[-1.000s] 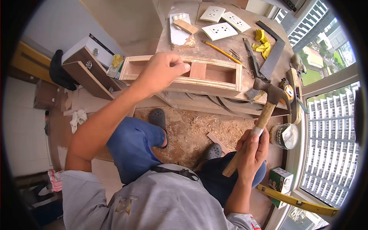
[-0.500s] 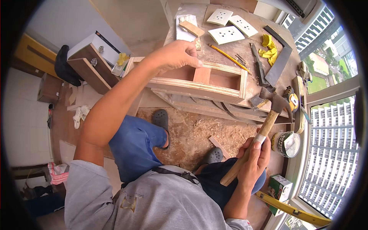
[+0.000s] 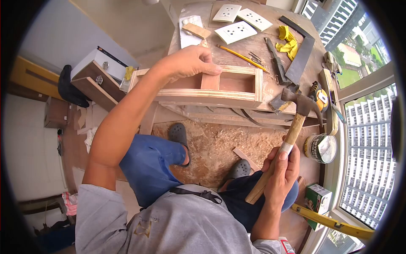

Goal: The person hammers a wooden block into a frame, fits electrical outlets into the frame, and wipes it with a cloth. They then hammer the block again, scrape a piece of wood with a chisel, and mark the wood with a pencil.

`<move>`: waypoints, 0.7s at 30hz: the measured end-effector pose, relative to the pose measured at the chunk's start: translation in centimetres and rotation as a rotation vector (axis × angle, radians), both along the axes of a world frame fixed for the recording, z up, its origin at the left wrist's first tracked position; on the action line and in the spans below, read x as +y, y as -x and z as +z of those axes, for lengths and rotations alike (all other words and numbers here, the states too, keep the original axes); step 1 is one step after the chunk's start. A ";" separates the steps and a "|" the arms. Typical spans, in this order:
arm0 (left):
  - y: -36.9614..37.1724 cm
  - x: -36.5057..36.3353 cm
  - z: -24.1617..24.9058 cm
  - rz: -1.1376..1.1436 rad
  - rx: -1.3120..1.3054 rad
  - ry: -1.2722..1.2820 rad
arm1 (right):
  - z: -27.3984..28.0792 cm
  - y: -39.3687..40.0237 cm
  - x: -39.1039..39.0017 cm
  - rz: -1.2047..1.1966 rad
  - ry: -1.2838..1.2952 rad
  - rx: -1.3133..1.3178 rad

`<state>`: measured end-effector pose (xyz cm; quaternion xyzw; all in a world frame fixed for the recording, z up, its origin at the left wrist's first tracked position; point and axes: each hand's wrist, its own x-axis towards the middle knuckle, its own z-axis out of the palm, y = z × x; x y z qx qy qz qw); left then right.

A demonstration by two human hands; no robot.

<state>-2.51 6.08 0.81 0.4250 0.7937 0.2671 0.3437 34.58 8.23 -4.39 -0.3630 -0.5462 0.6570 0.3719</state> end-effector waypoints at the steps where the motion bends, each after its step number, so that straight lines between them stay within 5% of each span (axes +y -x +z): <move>1: 0.2 -0.1 0.0 -0.004 -0.032 -0.011 | 0.2 0.0 0.1 0.006 0.000 -0.002; 6: 1.4 -1.4 -0.7 -0.051 -0.061 -0.081 | 0.2 -0.2 0.0 -0.004 0.015 0.011; 8: 1.5 -2.4 -1.0 -0.083 0.013 -0.289 | 0.3 -0.4 0.0 0.001 0.018 0.019; 18: 2.9 -2.2 -0.4 -0.150 -0.088 -0.106 | -0.1 0.3 0.1 0.020 0.011 0.062; 21: 2.9 -3.7 -1.0 -0.006 -0.122 -0.486 | -0.4 0.5 0.1 0.004 -0.019 0.090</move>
